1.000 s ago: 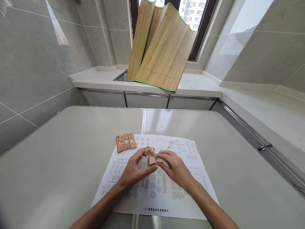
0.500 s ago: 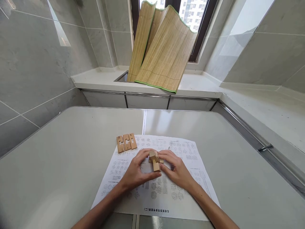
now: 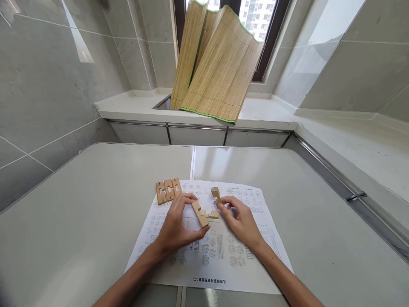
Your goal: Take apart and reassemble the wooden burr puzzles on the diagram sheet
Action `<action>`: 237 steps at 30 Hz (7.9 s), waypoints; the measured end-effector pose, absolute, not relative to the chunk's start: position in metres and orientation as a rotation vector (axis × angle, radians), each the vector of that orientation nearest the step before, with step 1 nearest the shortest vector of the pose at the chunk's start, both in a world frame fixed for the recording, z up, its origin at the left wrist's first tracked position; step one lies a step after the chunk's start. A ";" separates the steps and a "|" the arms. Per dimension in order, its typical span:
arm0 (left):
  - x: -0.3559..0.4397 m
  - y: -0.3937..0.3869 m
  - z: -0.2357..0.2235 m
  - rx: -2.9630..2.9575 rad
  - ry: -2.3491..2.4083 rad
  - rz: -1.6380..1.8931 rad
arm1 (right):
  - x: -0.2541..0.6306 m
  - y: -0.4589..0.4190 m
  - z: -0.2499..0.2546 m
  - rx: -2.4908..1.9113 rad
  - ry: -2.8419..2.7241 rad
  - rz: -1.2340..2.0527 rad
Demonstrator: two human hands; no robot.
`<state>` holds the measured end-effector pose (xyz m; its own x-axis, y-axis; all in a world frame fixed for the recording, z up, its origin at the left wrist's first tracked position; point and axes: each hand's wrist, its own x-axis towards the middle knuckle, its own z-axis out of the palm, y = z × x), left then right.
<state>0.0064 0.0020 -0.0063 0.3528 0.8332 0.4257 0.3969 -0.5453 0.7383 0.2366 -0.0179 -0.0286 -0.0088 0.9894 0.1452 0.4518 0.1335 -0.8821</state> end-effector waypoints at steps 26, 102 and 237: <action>-0.008 0.011 -0.018 2.636 1.109 0.745 | 0.235 -0.021 -0.040 -1.318 -1.988 0.492; -0.112 -0.015 -0.008 2.326 1.907 0.705 | 0.232 -0.026 -0.038 -1.295 -1.928 0.812; 0.013 0.015 -0.006 1.000 0.660 0.608 | 0.251 -0.014 -0.017 -0.922 -1.315 1.285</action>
<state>0.0133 0.0148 -0.0057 0.6544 0.7241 -0.2178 -0.1573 0.4121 0.8974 0.2506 -0.0141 -0.0167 -0.1720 0.9729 0.1545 -0.1317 0.1327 -0.9824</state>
